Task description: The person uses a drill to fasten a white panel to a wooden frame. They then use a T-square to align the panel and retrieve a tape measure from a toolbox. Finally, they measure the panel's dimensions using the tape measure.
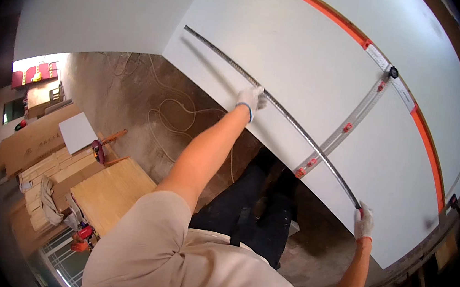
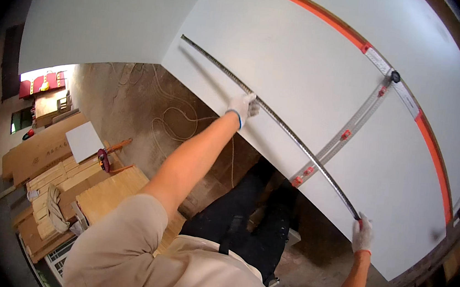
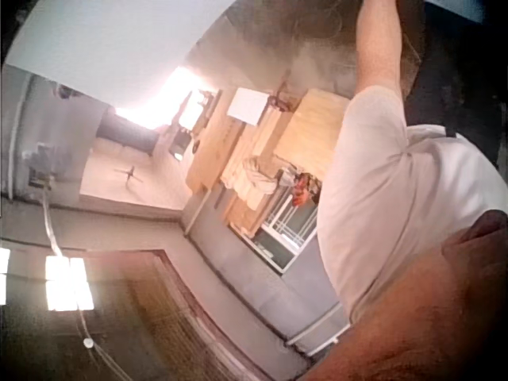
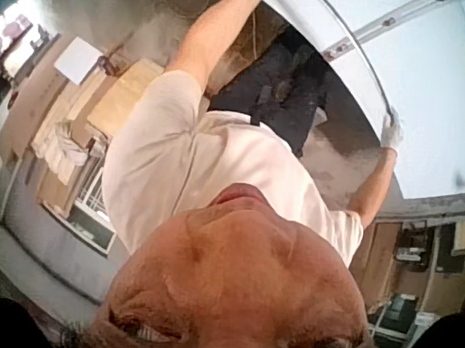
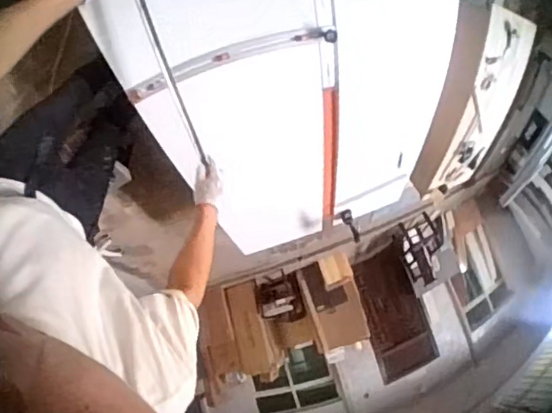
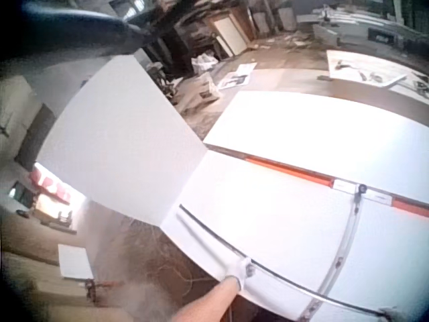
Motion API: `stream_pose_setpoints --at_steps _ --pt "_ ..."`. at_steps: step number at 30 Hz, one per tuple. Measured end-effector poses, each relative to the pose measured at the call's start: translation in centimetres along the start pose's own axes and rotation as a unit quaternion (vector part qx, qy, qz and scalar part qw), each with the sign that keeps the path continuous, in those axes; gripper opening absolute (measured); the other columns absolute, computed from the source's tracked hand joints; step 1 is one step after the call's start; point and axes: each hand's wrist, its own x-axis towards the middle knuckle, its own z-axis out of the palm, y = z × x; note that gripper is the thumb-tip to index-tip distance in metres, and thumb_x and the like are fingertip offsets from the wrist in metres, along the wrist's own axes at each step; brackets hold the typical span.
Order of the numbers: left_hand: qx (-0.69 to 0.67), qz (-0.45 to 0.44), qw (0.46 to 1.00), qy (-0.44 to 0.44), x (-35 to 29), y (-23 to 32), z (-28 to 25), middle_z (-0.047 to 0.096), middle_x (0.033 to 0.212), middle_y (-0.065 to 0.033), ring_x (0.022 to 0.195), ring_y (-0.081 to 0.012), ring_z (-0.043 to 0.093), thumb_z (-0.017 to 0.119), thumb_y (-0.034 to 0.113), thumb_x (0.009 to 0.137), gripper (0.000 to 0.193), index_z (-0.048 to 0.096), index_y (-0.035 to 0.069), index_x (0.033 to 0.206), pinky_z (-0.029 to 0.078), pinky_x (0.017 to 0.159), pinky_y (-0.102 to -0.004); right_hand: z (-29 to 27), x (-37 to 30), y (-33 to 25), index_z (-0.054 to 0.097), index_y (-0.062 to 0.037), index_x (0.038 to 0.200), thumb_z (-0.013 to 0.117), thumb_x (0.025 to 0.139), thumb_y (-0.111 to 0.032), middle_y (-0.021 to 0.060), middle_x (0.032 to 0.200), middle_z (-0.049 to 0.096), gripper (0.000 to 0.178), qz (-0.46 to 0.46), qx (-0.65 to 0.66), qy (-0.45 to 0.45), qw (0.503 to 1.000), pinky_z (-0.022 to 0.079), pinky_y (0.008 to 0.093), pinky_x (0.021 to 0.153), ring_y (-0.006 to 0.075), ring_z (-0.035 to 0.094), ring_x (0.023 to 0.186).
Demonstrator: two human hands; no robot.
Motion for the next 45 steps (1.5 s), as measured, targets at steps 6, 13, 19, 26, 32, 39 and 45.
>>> stream_pose_setpoints --at_steps 6,13,19,26,32,39,45 --pt "0.041 0.004 0.999 0.021 5.6 2.5 -0.8 0.069 0.093 -0.0072 0.074 -0.0213 0.068 0.067 0.022 0.102 0.015 0.065 0.008 0.107 0.058 0.061 -0.0393 4.1 3.9 4.5 0.072 -0.0081 0.119 0.061 0.101 -0.019 0.0225 0.098 0.069 0.023 0.018 -0.075 0.001 0.997 0.053 0.0503 0.086 0.0411 0.067 0.1" --pt "0.033 -0.112 0.992 -0.057 11.9 3.1 -4.1 0.057 0.143 -0.0229 0.128 -0.0381 0.058 0.054 0.034 0.11 0.047 0.049 -0.002 0.141 0.044 0.115 -0.0502 7.7 9.3 4.6 0.071 -0.0089 0.117 0.052 0.107 -0.034 0.0227 0.119 0.07 0.033 0.056 -0.087 -0.004 0.995 0.052 0.0541 0.097 0.0454 0.064 0.112" --pt "0.096 -0.037 0.994 0.047 8.0 5.5 -1.2 0.068 0.095 -0.01 0.085 -0.0272 0.07 0.067 0.027 0.106 0.021 0.063 0.006 0.107 0.061 0.071 -0.0406 7.6 12.3 0.7 0.073 -0.017 0.112 0.054 0.105 -0.031 0.0211 0.106 0.069 0.025 0.104 -0.135 0.033 0.985 0.056 0.0504 0.092 0.0404 0.068 0.104" --pt "0.083 -0.107 0.984 -0.115 4.9 2.3 -0.6 0.058 0.08 -0.0025 0.064 -0.0164 0.055 0.065 0.025 0.106 0.017 0.059 0.013 0.096 0.045 0.053 -0.0302 7.6 12.7 0.8 0.075 -0.0163 0.113 0.055 0.104 -0.028 0.0185 0.109 0.068 0.024 0.094 -0.123 0.055 0.986 0.056 0.0485 0.094 0.0379 0.068 0.104" --pt "0.337 -0.022 0.928 -0.156 -0.9 -2.1 6.2 0.065 0.084 -0.0049 0.067 -0.0135 0.062 0.065 0.028 0.105 0.023 0.067 0.005 0.106 0.049 0.055 -0.0281 7.5 12.7 1.3 0.075 -0.0178 0.112 0.054 0.104 -0.029 0.017 0.106 0.069 0.026 0.083 -0.137 0.048 0.986 0.058 0.046 0.092 0.0348 0.069 0.103" --pt "0.556 0.244 0.762 -0.227 -4.6 -1.9 19.3 0.075 0.091 -0.0107 0.083 -0.0174 0.071 0.065 0.038 0.1 0.045 0.074 -0.001 0.12 0.056 0.079 -0.0327 7.0 13.2 1.7 0.076 -0.0153 0.104 0.055 0.104 -0.028 0.018 0.104 0.069 0.024 0.064 -0.16 0.054 0.984 0.06 0.0462 0.087 0.0361 0.071 0.1" --pt "0.576 0.445 0.632 -0.266 -1.5 -1.5 30.7 0.075 0.119 -0.0211 0.112 -0.0348 0.072 0.065 0.042 0.097 0.049 0.071 0.006 0.131 0.055 0.099 -0.0421 6.3 13.0 1.2 0.074 -0.0114 0.101 0.057 0.103 -0.025 0.0206 0.102 0.069 0.022 0.051 -0.168 0.059 0.983 0.062 0.0464 0.081 0.0381 0.072 0.093"
